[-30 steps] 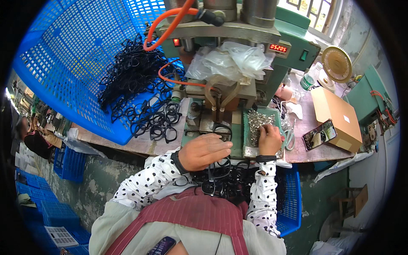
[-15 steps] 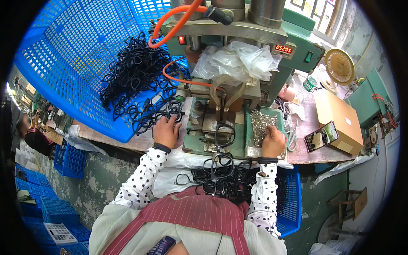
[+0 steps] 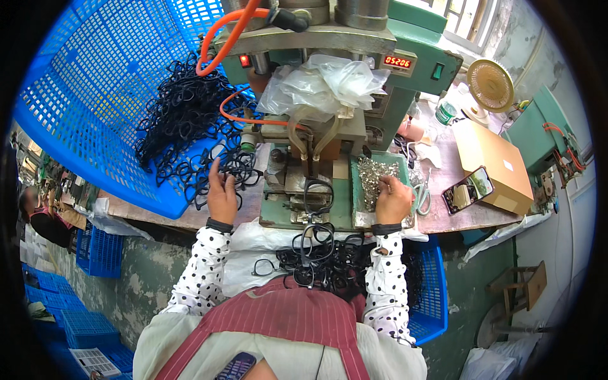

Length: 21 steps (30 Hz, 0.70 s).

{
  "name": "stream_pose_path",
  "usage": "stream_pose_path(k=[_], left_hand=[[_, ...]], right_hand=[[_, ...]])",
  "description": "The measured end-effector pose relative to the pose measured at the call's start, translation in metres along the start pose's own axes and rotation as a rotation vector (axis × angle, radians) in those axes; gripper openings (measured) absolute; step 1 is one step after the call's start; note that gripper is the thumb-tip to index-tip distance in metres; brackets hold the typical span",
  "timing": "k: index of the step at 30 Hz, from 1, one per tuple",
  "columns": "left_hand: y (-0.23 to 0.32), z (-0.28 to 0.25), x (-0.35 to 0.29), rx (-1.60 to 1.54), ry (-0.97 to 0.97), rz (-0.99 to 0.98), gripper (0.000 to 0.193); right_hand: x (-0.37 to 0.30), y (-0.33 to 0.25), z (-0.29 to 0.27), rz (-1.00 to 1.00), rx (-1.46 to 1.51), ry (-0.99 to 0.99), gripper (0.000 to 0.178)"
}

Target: The person assembles eyeglasses by inserting small metal components into black frames using a press machine. They repeatedly pick frames from a blue basket, place them in the machine, add components, and operate the press to secure the parts.

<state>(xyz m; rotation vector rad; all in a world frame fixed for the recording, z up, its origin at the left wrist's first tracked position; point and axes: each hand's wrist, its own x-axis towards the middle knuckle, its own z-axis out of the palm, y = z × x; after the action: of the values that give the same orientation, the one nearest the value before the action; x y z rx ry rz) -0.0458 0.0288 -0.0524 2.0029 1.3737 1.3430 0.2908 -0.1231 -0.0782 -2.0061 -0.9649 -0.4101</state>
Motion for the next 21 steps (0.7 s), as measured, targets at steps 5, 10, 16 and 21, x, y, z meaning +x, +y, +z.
stream_pose_path(k=[5,10,16,21], left_hand=[[0.034,-0.009,0.000,-0.242,0.041,0.195,0.041],[0.075,-0.015,-0.007,-0.207,0.113,0.456,0.029],[0.117,-0.023,0.005,-0.363,-0.009,0.583,0.019],[0.145,-0.023,0.026,-0.333,-0.066,0.331,0.015]], right_hand=[[0.015,-0.058,-0.026,0.194,0.427,-0.091,0.018],[0.009,-0.111,-0.041,0.347,1.000,-0.289,0.027],[0.002,-0.154,-0.039,0.385,1.084,-0.313,0.038],[-0.006,-0.159,-0.023,0.398,1.176,-0.236,0.051]])
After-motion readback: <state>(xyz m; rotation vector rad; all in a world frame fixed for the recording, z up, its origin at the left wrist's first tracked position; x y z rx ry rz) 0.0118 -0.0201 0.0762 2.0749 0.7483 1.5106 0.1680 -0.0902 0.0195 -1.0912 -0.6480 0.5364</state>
